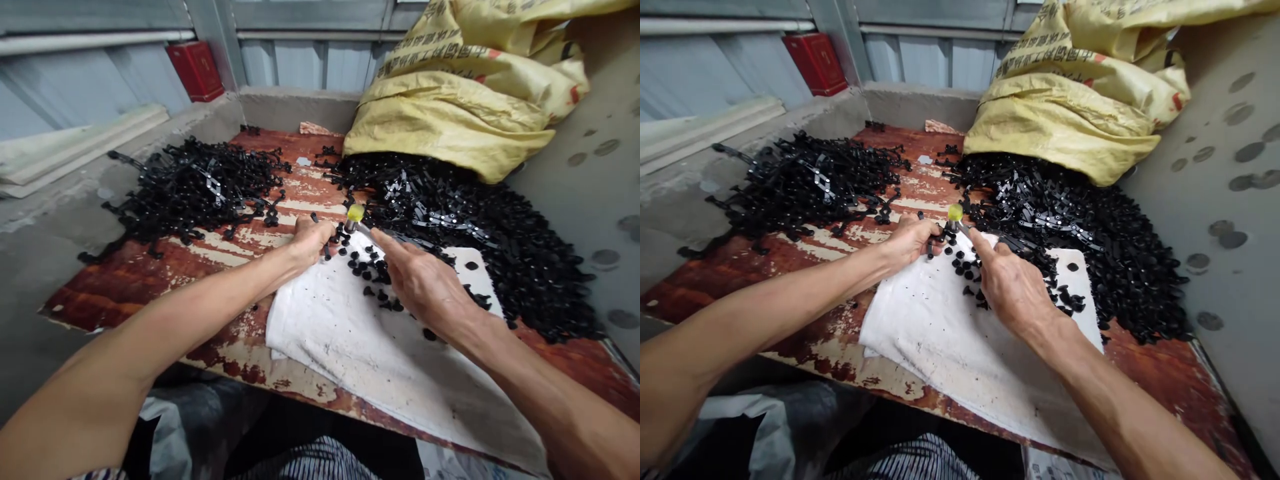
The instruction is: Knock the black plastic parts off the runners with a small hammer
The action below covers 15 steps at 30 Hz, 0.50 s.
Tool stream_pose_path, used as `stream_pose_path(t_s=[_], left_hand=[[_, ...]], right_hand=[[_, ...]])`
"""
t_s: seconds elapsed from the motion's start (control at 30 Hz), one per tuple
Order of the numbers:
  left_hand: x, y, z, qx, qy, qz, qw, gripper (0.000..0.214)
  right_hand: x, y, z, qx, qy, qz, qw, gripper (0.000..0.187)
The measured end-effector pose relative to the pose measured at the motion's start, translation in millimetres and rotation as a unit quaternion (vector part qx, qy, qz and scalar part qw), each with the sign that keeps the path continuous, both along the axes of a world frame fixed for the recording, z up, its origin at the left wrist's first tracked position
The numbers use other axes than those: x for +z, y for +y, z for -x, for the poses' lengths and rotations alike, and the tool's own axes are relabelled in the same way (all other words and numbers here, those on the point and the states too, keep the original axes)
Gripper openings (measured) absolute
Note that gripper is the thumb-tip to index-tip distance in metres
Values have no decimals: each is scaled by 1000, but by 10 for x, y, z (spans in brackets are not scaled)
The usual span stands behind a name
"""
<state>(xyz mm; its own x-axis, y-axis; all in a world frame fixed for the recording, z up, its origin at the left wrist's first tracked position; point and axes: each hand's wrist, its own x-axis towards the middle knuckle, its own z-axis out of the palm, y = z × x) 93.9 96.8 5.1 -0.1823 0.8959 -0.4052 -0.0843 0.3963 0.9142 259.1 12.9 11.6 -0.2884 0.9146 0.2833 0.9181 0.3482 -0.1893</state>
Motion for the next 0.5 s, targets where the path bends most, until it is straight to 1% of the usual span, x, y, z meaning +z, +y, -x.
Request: stream_pose_path(t_s=[0.13,0.3,0.43,0.5], left_hand=[[16,4,11,-12,-7,8,1000,18],[34,-13,14,-14,-1,16,1000,16],[21,-3,0,-18,1,20,1000,16],[28,20,3,-25,0,22,999,17]], right_hand=[[58,-43,9,-20,63,-37,997,61],[-22,-54,33,14,49,-8,999,57],[-32,-31,64,-5,87,-4,996,57],[5,-31,73,2,98,10,995,55]])
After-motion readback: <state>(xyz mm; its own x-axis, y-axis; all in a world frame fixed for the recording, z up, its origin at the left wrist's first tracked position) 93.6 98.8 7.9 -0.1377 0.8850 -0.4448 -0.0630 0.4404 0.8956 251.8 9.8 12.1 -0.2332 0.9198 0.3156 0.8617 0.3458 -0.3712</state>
